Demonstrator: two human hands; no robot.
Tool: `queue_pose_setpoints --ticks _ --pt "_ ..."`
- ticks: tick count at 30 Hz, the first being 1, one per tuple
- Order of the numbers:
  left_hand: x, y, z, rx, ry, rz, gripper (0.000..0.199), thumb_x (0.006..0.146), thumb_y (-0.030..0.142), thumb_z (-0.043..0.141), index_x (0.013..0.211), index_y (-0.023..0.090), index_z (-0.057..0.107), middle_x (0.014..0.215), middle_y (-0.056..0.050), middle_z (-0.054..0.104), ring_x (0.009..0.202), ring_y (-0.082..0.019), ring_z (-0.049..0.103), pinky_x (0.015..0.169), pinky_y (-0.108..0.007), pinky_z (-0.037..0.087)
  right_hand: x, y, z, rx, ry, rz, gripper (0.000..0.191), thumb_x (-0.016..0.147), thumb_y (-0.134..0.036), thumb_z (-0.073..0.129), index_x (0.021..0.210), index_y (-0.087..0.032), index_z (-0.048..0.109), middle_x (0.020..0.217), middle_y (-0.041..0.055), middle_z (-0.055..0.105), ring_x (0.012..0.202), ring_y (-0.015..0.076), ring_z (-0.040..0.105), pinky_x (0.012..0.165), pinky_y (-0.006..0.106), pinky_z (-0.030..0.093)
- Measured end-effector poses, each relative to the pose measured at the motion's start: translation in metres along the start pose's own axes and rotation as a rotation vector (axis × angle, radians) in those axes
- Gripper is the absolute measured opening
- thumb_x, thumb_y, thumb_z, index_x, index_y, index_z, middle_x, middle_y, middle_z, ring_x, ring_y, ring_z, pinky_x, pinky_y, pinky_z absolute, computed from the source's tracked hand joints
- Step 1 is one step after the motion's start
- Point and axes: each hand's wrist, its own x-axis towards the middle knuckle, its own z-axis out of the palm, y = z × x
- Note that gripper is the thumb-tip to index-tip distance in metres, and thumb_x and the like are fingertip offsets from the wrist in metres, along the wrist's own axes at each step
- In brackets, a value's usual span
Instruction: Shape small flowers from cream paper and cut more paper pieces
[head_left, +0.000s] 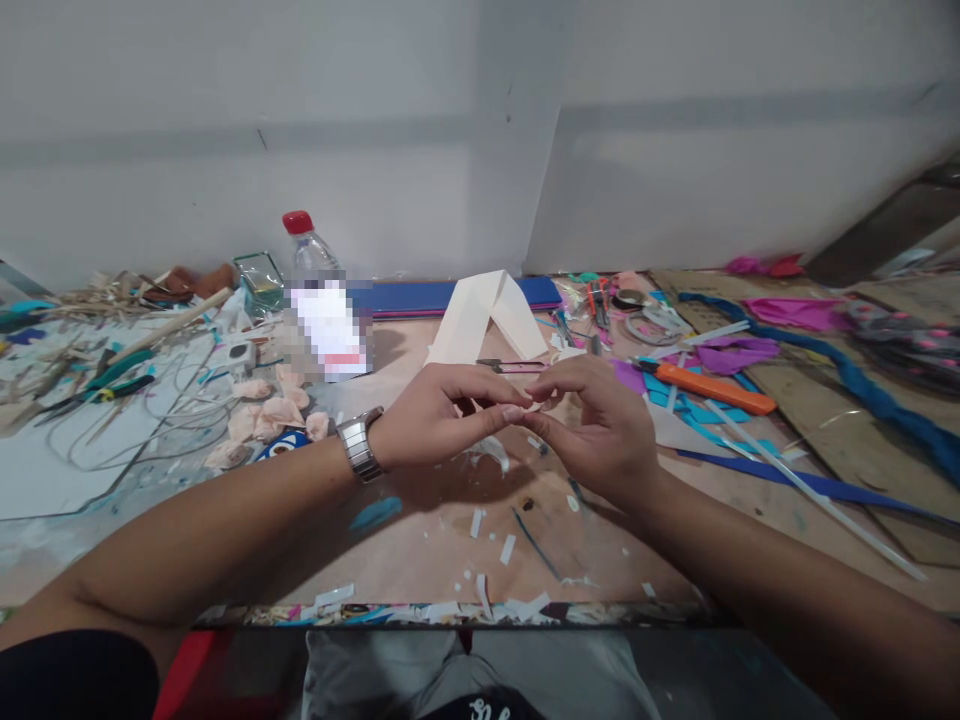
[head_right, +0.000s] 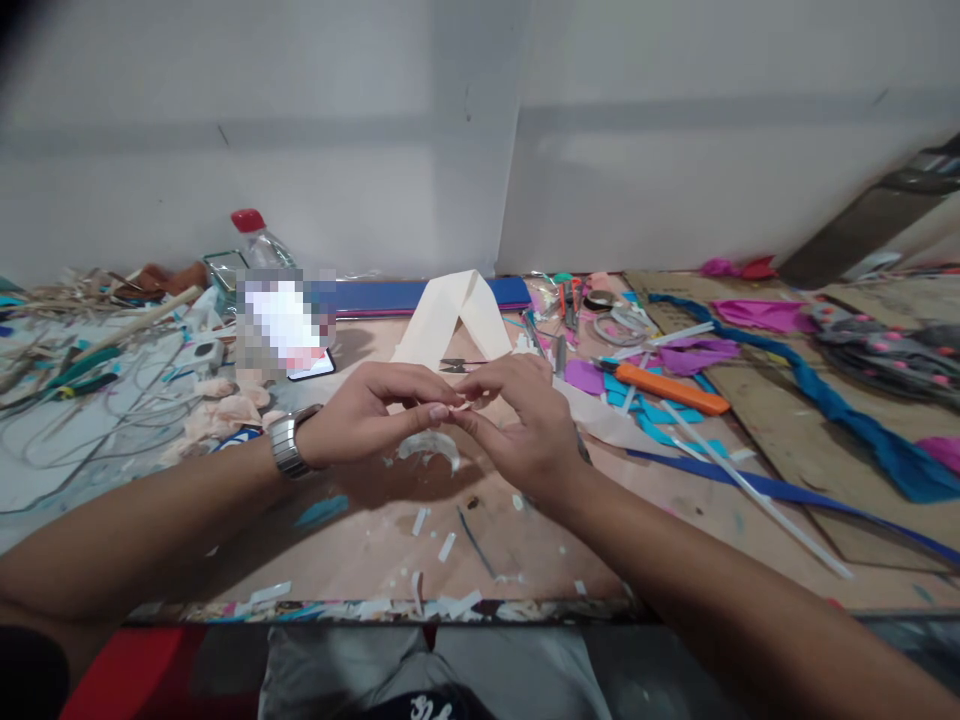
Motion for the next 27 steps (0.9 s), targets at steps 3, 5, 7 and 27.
queue_pose_setpoints --ticks 3,5,7,27 --pt "0.0001 -0.0006 -0.0002 -0.002 -0.007 0.006 0.019 0.099 0.03 0.068 0.103 0.017 0.082 0.109 -0.01 0.082 0.097 -0.018 0.075 0.09 -0.032 0.059 0.0002 0.0001 -0.0003 -0.007 0.002 -0.008 0.019 0.088 -0.032 0.083 0.097 -0.025 0.068 0.084 0.0009 0.074 0.076 0.0199 0.066 0.076 0.039 0.048" --pt "-0.0001 -0.001 -0.0003 -0.006 -0.01 0.01 0.019 0.099 0.029 0.068 0.104 0.018 0.082 0.11 -0.01 0.081 0.1 -0.018 0.075 0.092 -0.032 0.059 0.0002 0.0004 -0.0005 -0.008 0.002 0.0 0.019 0.089 -0.033 0.083 0.097 -0.025 0.068 0.085 0.0013 0.074 0.076 0.0202 0.066 0.076 0.039 0.048" --pt "-0.0002 -0.0014 -0.0004 -0.018 -0.018 0.017 0.018 0.099 0.028 0.068 0.105 0.019 0.082 0.112 -0.01 0.081 0.103 -0.018 0.075 0.094 -0.032 0.059 0.0002 0.0006 -0.0006 -0.01 0.001 0.009 0.018 0.089 -0.034 0.082 0.097 -0.026 0.069 0.085 0.0016 0.074 0.076 0.0205 0.066 0.075 0.039 0.049" --pt "-0.0024 -0.0033 0.0004 -0.072 -0.104 -0.147 0.028 0.1 0.035 0.064 0.107 0.013 0.081 0.098 -0.011 0.082 0.086 -0.017 0.074 0.085 -0.031 0.058 -0.0002 -0.0011 0.0016 -0.004 -0.049 0.022 0.018 0.09 -0.039 0.08 0.094 -0.026 0.068 0.086 0.0009 0.074 0.077 0.0205 0.067 0.079 0.04 0.047"
